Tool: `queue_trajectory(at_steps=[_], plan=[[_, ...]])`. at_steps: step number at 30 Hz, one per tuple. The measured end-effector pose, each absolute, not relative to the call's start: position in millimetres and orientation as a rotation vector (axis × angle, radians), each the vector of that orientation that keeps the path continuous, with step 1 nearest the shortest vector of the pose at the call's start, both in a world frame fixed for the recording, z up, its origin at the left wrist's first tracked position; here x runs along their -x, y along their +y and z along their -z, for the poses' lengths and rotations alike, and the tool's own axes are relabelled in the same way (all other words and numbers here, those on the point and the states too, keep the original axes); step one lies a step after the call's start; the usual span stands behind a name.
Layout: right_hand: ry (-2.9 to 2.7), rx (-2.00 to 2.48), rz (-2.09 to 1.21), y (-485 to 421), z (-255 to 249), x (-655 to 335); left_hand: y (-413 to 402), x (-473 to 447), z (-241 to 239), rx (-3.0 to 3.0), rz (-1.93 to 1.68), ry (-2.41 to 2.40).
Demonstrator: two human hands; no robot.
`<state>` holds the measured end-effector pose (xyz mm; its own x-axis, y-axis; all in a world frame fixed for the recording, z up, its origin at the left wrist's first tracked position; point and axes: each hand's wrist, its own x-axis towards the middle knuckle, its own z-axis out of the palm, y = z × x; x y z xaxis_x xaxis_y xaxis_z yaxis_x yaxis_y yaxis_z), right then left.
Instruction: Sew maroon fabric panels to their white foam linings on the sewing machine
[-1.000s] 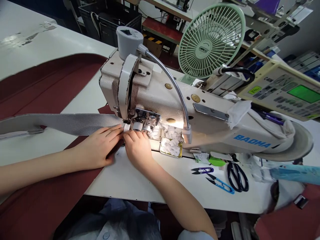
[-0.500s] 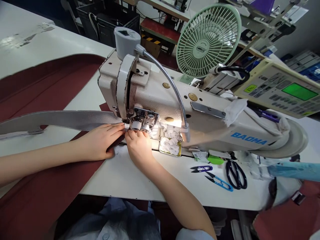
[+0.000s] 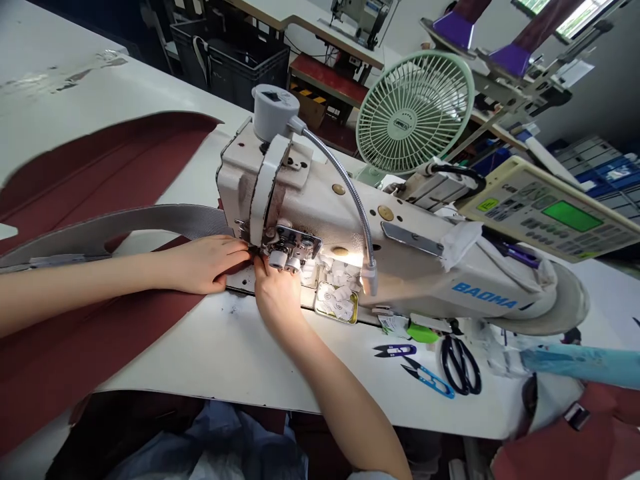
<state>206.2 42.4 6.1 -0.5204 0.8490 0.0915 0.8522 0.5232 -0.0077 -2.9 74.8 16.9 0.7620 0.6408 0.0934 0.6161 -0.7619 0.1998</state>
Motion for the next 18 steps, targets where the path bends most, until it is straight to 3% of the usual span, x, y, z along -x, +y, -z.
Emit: queue_trajectory(at_steps=[11,15,18], plan=[[-2.655,1.44,0.092,39.0,-7.6,-204.9,60.0,2.7,-12.8,-2.817,-0.221,1.003],[-2.586,1.389,0.086,33.6,-5.5,-208.6,48.0,29.4,-47.3,-2.942,-0.324,1.014],[-2.592,1.16,0.028,25.3,-3.6,-206.2,50.6,96.3,-84.8,-2.841,-0.524,1.412]])
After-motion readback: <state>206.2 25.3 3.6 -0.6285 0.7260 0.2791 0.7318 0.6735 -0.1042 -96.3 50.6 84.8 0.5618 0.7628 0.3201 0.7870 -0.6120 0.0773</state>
